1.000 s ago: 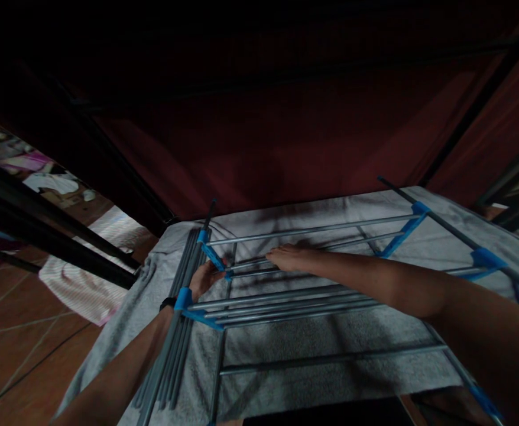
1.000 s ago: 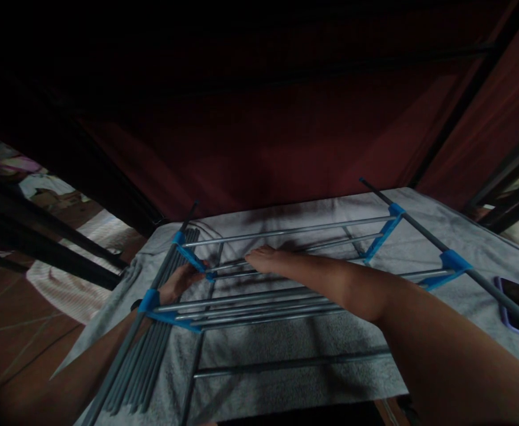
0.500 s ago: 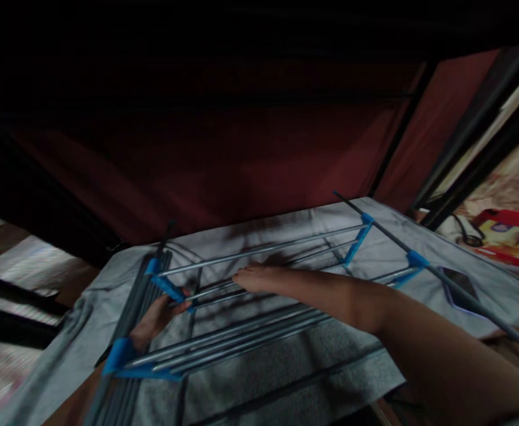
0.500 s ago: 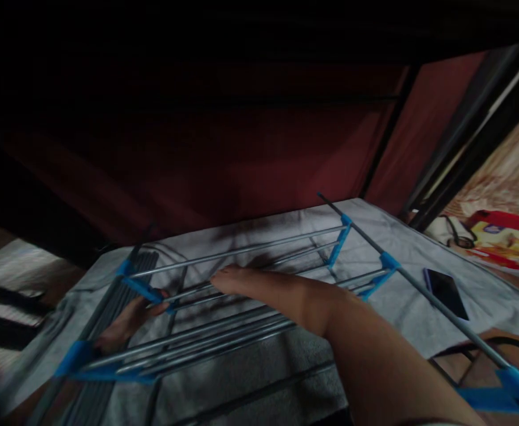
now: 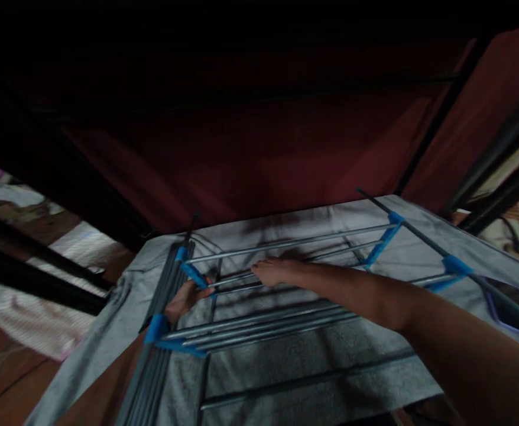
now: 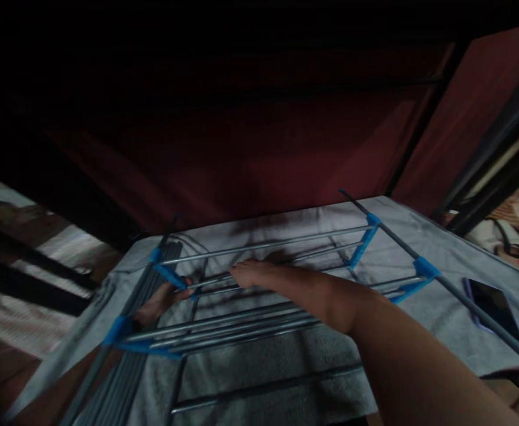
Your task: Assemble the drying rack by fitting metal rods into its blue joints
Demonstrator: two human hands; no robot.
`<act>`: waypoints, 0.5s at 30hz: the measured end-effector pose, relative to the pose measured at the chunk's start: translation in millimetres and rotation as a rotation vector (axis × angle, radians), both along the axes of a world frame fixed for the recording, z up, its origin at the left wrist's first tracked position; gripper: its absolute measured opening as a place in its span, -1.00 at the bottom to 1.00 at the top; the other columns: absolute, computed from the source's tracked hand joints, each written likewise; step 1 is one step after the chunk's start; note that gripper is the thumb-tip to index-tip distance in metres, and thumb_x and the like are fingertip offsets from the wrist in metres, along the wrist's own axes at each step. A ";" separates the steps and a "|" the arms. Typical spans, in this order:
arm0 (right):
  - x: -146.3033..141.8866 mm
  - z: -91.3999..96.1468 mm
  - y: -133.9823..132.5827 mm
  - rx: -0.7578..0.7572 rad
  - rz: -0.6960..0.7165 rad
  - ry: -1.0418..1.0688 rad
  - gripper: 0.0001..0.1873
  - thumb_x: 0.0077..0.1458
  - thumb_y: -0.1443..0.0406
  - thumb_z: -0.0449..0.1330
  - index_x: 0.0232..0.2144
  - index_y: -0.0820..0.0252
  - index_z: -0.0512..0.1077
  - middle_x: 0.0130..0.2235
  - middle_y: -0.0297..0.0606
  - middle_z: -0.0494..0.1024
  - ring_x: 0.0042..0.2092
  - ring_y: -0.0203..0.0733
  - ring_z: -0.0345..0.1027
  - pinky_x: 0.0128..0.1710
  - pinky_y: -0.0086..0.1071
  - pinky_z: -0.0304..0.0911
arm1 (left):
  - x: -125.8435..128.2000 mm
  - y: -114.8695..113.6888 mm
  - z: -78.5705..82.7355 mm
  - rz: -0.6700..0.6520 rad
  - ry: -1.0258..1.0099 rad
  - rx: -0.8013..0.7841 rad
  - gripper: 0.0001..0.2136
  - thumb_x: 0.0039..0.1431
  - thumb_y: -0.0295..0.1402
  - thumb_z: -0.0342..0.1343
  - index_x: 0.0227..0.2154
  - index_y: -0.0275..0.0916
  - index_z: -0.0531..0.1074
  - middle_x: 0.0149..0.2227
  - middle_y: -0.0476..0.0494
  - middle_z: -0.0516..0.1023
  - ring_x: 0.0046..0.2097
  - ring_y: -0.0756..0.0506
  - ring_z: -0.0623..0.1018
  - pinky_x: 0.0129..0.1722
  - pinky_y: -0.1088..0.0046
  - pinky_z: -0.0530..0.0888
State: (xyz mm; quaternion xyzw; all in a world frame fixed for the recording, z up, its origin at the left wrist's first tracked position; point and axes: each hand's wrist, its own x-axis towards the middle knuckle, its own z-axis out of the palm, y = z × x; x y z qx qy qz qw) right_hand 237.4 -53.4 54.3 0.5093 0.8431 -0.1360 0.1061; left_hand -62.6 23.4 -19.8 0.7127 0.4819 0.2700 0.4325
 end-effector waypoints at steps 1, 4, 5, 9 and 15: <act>-1.1 -2.6 4.2 -0.008 -0.004 0.002 -0.67 0.25 0.44 0.11 0.03 0.35 0.49 0.06 0.08 0.61 -0.02 0.00 0.57 -0.11 -0.24 0.44 | 0.2 -0.5 -2.1 -0.002 -0.027 -0.043 -0.64 -0.20 -0.08 0.40 -0.39 -0.20 0.53 -0.34 -0.15 0.58 -0.20 -0.26 0.55 -0.11 0.20 0.49; -13.5 -12.6 17.4 -0.019 -0.023 0.048 -0.70 0.32 0.32 0.09 -0.01 0.32 0.52 0.03 0.08 0.63 -0.02 0.03 0.58 -0.15 -0.27 0.42 | 0.0 -1.6 -8.6 0.029 -0.072 -0.111 -0.65 -0.22 -0.14 0.43 -0.40 -0.21 0.50 -0.36 -0.12 0.53 -0.25 -0.20 0.50 -0.14 0.21 0.47; -20.9 -16.0 20.8 -0.025 -0.025 0.068 -0.69 0.33 0.29 0.08 -0.01 0.31 0.52 0.04 0.06 0.63 -0.01 0.02 0.58 -0.15 -0.30 0.41 | -0.3 -1.6 -11.0 0.037 -0.079 -0.115 -0.65 -0.23 -0.15 0.44 -0.41 -0.21 0.50 -0.36 -0.12 0.53 -0.25 -0.19 0.49 -0.14 0.22 0.46; -56.1 -27.4 28.4 -0.040 -0.007 0.122 -0.64 0.34 0.23 0.09 0.11 0.22 0.46 0.07 -0.02 0.61 -0.01 -0.04 0.57 -0.20 -0.38 0.37 | -1.9 0.9 -22.6 0.050 -0.125 -0.106 -0.61 -0.26 -0.13 0.45 -0.39 -0.19 0.48 -0.35 -0.09 0.50 -0.22 -0.18 0.47 -0.15 0.24 0.45; -75.5 -34.4 36.8 -0.083 0.020 0.106 -0.53 0.26 0.35 0.15 0.20 0.10 0.40 -0.06 -0.11 0.66 -0.15 -0.04 0.58 -0.30 -0.37 0.33 | -1.5 4.0 -33.9 0.020 -0.167 -0.126 -0.58 -0.20 -0.07 0.41 -0.37 -0.19 0.42 -0.41 -0.03 0.45 -0.30 -0.11 0.45 -0.21 0.30 0.43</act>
